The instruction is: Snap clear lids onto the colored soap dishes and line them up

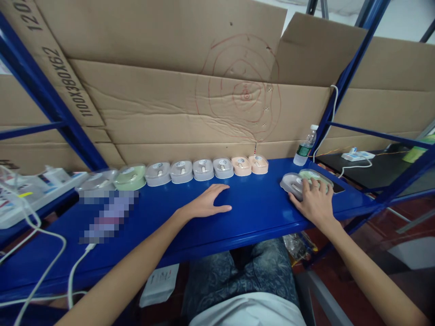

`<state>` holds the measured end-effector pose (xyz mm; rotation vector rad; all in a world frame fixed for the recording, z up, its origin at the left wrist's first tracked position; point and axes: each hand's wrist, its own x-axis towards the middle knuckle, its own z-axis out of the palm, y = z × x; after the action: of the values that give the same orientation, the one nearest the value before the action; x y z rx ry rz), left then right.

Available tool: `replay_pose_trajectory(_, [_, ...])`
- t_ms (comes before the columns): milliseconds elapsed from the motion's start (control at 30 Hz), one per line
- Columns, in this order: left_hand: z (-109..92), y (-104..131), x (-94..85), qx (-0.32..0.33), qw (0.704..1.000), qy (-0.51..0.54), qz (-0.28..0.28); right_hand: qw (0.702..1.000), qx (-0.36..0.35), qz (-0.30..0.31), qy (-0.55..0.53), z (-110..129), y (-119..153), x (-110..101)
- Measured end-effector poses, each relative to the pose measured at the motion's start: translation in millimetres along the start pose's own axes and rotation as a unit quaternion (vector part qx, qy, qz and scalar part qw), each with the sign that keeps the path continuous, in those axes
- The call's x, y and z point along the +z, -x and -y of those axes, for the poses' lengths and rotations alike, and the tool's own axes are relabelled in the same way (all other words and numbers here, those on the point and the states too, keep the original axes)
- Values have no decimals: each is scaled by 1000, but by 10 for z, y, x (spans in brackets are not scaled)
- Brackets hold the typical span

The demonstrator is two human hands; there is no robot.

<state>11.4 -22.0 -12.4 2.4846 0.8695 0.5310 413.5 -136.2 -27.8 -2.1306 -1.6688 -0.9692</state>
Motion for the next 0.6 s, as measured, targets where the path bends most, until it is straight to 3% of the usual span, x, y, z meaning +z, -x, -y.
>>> replay_pose_trajectory(267, [-5, -3, 5, 5, 1000, 6, -3, 999, 24, 0, -25, -187, 30, 73])
replay_pose_trajectory(600, [5, -7, 7, 6, 1000, -5, 2, 999, 35, 14, -24, -133, 12, 69])
